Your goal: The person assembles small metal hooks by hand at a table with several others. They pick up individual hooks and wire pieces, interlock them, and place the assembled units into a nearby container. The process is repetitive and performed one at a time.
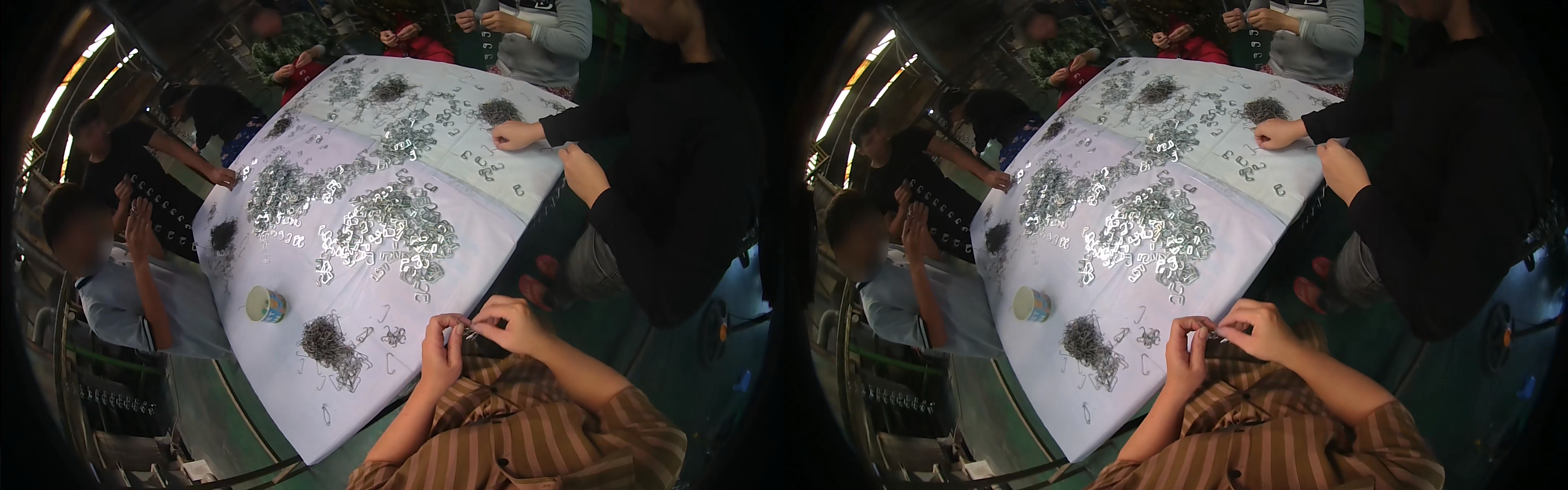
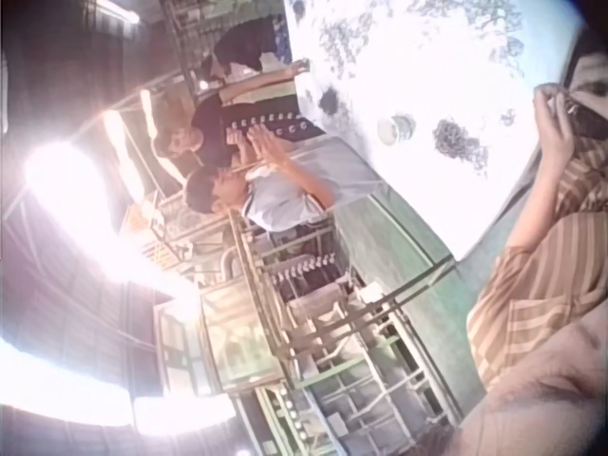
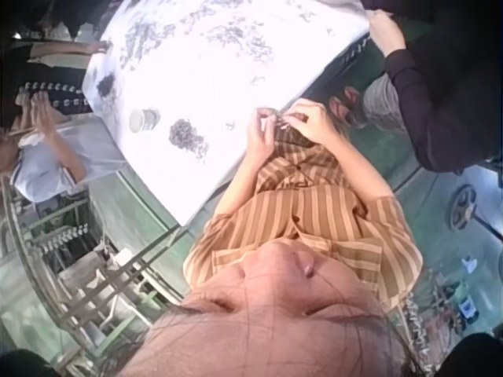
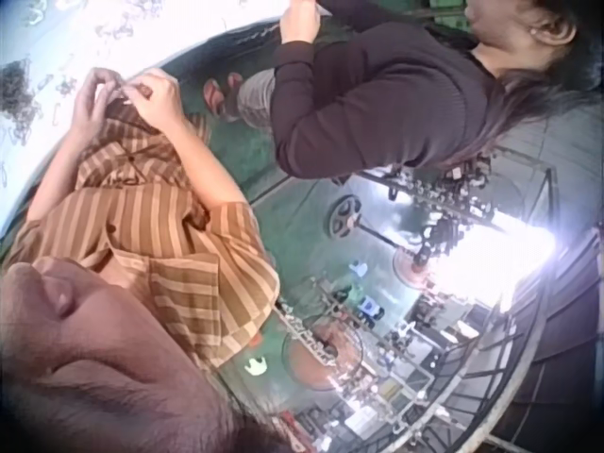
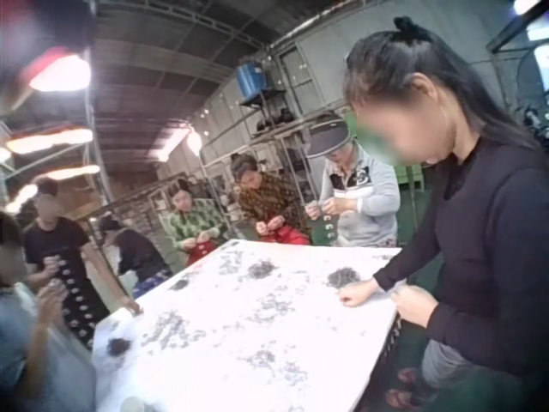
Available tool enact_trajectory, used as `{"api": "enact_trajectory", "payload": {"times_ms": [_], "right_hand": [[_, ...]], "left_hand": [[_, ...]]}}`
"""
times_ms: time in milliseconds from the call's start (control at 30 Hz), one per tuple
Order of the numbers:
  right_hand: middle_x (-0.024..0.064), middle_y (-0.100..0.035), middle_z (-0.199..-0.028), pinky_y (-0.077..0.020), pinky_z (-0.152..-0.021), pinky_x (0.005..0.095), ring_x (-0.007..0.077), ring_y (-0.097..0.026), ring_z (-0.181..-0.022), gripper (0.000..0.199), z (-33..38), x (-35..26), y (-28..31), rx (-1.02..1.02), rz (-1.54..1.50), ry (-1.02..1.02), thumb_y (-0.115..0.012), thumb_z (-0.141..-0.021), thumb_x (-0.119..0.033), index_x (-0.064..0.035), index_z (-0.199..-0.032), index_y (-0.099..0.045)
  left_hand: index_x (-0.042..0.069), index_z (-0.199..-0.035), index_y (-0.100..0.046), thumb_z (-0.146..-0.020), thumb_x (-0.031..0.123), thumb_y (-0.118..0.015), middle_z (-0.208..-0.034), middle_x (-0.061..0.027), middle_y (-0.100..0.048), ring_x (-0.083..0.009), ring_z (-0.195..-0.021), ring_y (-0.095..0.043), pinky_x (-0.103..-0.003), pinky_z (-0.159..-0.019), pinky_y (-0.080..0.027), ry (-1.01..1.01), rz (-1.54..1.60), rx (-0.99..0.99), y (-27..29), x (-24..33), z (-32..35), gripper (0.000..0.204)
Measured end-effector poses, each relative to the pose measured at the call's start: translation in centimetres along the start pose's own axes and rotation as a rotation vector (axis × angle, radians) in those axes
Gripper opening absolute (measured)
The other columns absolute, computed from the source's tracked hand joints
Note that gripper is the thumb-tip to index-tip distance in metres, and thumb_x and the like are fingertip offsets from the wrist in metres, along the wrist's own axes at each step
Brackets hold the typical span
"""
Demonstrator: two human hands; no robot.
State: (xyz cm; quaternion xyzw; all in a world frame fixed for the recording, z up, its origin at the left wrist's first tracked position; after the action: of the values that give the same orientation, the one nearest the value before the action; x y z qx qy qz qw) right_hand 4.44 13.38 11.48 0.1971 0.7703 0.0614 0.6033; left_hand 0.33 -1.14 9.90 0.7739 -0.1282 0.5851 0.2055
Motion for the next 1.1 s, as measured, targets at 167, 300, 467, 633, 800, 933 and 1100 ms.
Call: {"api": "enact_trajectory", "payload": {"times_ms": [167, 300, 467, 633, 800, 933, 1100], "right_hand": [[0.0095, -0.061, -0.082, -0.0503, -0.068, 0.0351, 0.0245, -0.062, -0.076, 0.014, -3.9, 3.2, -0.4, 0.087, 0.253, 0.121, -0.07, -0.077, -0.005, -0.0023, -0.091, -0.07], [0.0084, -0.059, -0.087, -0.0453, -0.079, 0.0389, 0.0272, -0.057, -0.089, 0.018, -7.4, 6.3, -4.5, 0.059, 0.472, 0.263, -0.066, -0.078, -0.004, -0.003, -0.095, -0.07], [0.0066, -0.056, -0.085, -0.0413, -0.078, 0.0373, 0.0244, -0.055, -0.088, 0.011, -9.3, 7.5, -6.4, 0.062, 0.65, 0.325, -0.058, -0.08, -0.006, -0.0055, -0.086, -0.068], [0.0051, -0.058, -0.085, -0.0411, -0.077, 0.0374, 0.0239, -0.056, -0.087, 0.009, -9.4, 7.8, -6.1, 0.03, 0.619, 0.339, -0.064, -0.078, -0.009, -0.0067, -0.086, -0.068], [0.0044, -0.056, -0.083, -0.0414, -0.08, 0.0383, 0.0232, -0.056, -0.088, 0.005, -9.3, 7.4, -6.0, 0.039, 0.54, 0.305, -0.063, -0.08, -0.011, -0.0083, -0.081, -0.067], [0.0038, -0.058, -0.082, -0.0419, -0.076, 0.0379, 0.0235, -0.058, -0.085, 0.008, -9.8, 7.9, -6.4, 0.017, 0.648, 0.356, -0.071, -0.077, -0.014, -0.0083, -0.079, -0.066], [0.0071, -0.058, -0.083, -0.0435, -0.075, 0.0404, 0.0271, -0.059, -0.082, 0.006, -10.0, 7.6, -5.3, 0.083, 0.523, 0.291, -0.067, -0.08, -0.011, -0.0062, -0.077, -0.065]], "left_hand": [[0.001, -0.097, -0.046, -0.095, -0.001, -0.05, -0.094, -0.014, -0.064, -0.0183, -0.088, -0.06, -0.03, -0.084, -0.047, -0.104, -0.142, -0.048, -0.4, 0.5, 0.5, 0.005], [0.001, -0.097, -0.045, -0.094, -0.003, -0.05, -0.094, -0.015, -0.064, -0.0204, -0.088, -0.061, -0.031, -0.085, -0.046, -0.113, -0.168, -0.07, -0.9, 0.8, 0.9, 0.007], [0.001, -0.098, -0.046, -0.093, -0.003, -0.051, -0.093, -0.0152, -0.064, -0.0214, -0.088, -0.061, -0.032, -0.083, -0.046, -0.126, -0.187, -0.066, -0.7, 1.0, 1.2, 0.008], [0.002, -0.097, -0.048, -0.092, -0.003, -0.052, -0.093, -0.015, -0.065, -0.022, -0.087, -0.061, -0.032, -0.083, -0.045, -0.127, -0.207, -0.054, -0.6, 0.8, 1.2, 0.008], [0.002, -0.097, -0.049, -0.091, -0.003, -0.054, -0.092, -0.0138, -0.065, -0.0226, -0.086, -0.061, -0.032, -0.082, -0.045, -0.132, -0.199, -0.06, -0.9, 0.6, 1.1, 0.009], [0.004, -0.096, -0.052, -0.089, -0.002, -0.058, -0.093, -0.011, -0.065, -0.0254, -0.088, -0.059, -0.035, -0.083, -0.041, -0.1, -0.125, -0.05, -1.1, 0.1, 1.1, 0.011], [0.003, -0.096, -0.051, -0.09, -0.003, -0.056, -0.093, -0.0132, -0.066, -0.0249, -0.086, -0.06, -0.033, -0.082, -0.045, -0.142, -0.208, -0.056, -1.0, 1.1, 1.0, 0.01]]}}
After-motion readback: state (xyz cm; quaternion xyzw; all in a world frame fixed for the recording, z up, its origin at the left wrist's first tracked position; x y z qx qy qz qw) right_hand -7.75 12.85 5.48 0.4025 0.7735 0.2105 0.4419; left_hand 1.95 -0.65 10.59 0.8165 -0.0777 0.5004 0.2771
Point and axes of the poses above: each hand's wrist, its own z-axis away from the middle knuckle, its own y-axis out of the back of the hand, x = y × z, the point moved 7 cm from there along -z, towards the middle knuckle
